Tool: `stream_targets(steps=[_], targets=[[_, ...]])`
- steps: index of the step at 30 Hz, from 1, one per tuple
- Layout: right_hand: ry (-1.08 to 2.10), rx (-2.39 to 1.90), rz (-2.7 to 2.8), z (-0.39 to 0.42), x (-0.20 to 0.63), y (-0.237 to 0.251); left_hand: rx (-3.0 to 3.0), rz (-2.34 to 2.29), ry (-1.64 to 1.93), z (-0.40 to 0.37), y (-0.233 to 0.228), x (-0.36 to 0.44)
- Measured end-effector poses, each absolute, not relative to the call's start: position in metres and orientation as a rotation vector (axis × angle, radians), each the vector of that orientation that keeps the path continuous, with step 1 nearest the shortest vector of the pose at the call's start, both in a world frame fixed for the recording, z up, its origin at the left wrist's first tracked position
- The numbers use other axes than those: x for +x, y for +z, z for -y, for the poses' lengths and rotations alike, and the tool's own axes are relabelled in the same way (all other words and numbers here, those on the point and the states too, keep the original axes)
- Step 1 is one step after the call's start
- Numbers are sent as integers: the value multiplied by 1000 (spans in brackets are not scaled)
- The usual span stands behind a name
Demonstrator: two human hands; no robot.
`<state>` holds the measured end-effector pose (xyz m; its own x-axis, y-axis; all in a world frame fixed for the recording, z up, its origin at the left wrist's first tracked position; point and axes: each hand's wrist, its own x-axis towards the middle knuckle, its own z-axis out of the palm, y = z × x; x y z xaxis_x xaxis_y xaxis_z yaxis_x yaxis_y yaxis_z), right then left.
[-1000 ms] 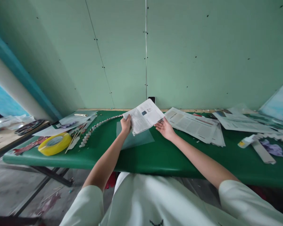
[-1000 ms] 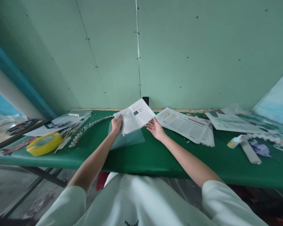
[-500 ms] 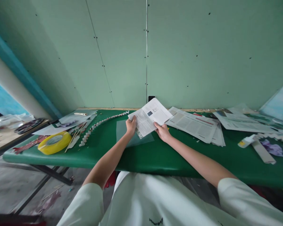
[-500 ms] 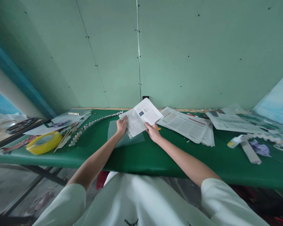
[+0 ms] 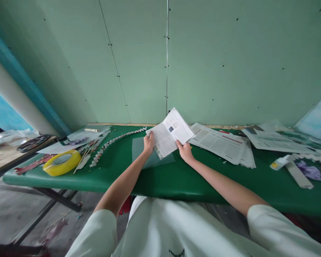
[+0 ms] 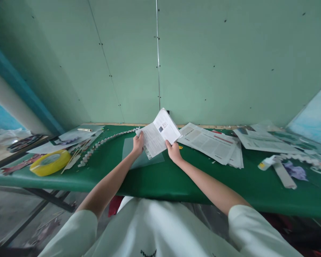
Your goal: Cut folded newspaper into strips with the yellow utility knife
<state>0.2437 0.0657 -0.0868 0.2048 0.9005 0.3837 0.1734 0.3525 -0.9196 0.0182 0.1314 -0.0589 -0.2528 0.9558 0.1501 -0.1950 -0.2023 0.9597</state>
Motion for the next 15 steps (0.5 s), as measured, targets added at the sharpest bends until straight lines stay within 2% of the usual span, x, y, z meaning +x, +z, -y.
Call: stream_targets(steps=[6, 12, 15], targets=[[614, -1100, 1373, -58, 243, -80, 1038, -1109, 1594, -130, -58, 19], [460, -785, 1827, -60, 257, -76, 1044, -1093, 1612, -133, -60, 22], [419, -772, 1965, -57, 262, -73, 1046, -1071, 1625, -131, -59, 21]])
